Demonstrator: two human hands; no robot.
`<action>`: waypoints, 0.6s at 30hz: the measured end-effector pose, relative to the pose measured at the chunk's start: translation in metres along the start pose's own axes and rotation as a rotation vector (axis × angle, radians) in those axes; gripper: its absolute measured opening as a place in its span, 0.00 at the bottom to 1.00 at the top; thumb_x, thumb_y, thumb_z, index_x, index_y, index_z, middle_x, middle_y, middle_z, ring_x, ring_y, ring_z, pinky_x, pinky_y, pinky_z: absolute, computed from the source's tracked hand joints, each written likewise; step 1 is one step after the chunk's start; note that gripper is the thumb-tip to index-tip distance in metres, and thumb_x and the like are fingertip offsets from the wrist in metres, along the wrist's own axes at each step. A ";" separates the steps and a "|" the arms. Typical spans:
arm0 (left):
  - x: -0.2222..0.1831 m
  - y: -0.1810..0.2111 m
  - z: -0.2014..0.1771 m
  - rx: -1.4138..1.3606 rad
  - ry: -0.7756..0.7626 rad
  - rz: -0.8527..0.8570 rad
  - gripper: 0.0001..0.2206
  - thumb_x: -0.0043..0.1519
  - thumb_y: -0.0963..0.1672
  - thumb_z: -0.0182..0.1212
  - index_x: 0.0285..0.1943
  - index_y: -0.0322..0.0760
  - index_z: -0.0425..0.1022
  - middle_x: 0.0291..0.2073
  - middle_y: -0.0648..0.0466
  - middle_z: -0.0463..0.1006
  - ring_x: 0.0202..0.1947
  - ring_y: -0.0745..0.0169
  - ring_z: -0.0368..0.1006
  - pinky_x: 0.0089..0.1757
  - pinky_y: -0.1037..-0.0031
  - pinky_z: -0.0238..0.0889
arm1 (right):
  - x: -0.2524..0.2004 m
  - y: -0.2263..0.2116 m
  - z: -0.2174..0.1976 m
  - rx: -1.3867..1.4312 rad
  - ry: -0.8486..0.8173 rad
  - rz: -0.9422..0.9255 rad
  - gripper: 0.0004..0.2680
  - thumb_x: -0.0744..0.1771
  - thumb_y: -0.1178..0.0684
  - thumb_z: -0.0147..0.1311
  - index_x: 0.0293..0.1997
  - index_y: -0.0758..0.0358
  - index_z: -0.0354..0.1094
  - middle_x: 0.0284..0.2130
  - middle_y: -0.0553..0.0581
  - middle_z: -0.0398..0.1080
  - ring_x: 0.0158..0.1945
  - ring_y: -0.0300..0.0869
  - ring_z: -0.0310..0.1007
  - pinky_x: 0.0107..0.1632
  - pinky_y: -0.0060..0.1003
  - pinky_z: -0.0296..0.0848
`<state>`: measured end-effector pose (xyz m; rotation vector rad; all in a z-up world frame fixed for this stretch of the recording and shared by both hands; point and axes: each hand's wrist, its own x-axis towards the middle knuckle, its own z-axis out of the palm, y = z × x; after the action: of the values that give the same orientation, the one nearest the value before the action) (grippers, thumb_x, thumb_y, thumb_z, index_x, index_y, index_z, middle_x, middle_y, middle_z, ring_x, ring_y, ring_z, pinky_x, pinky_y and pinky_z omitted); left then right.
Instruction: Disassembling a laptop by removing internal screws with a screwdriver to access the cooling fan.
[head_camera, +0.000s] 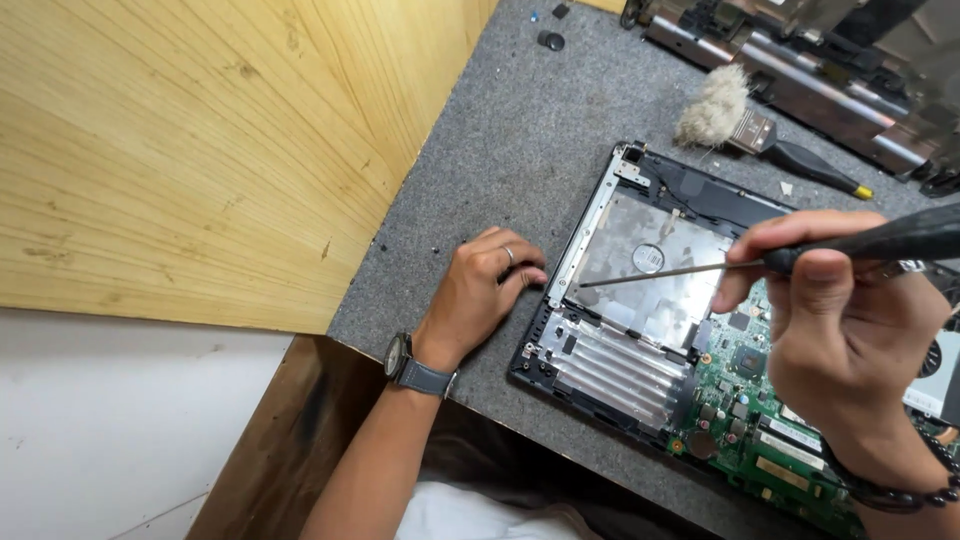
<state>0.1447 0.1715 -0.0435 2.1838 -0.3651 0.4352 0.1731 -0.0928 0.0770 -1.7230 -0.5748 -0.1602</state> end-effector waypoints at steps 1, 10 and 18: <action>0.001 0.000 0.000 -0.024 -0.011 0.003 0.07 0.57 0.38 0.71 0.42 0.33 0.80 0.38 0.50 0.81 0.41 0.56 0.77 0.53 0.65 0.68 | 0.005 -0.007 0.007 -0.078 -0.075 -0.104 0.14 0.75 0.54 0.34 0.48 0.84 0.59 0.38 0.75 0.67 0.28 0.52 0.75 0.33 0.37 0.75; 0.006 0.010 -0.012 -0.085 -0.120 -0.012 0.06 0.62 0.40 0.66 0.46 0.33 0.81 0.44 0.52 0.78 0.44 0.55 0.72 0.51 0.63 0.64 | 0.016 -0.012 0.027 -0.148 -0.163 -0.229 0.14 0.74 0.54 0.32 0.45 0.82 0.59 0.36 0.70 0.68 0.26 0.47 0.77 0.32 0.35 0.73; 0.005 0.008 -0.012 -0.124 -0.098 -0.002 0.06 0.61 0.40 0.69 0.46 0.35 0.82 0.42 0.53 0.79 0.43 0.56 0.72 0.51 0.64 0.65 | 0.016 -0.012 0.027 -0.180 -0.189 -0.194 0.15 0.74 0.54 0.32 0.45 0.83 0.60 0.36 0.70 0.68 0.27 0.47 0.77 0.32 0.35 0.74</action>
<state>0.1441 0.1758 -0.0294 2.0887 -0.4317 0.2968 0.1759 -0.0609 0.0874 -1.8676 -0.8910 -0.1922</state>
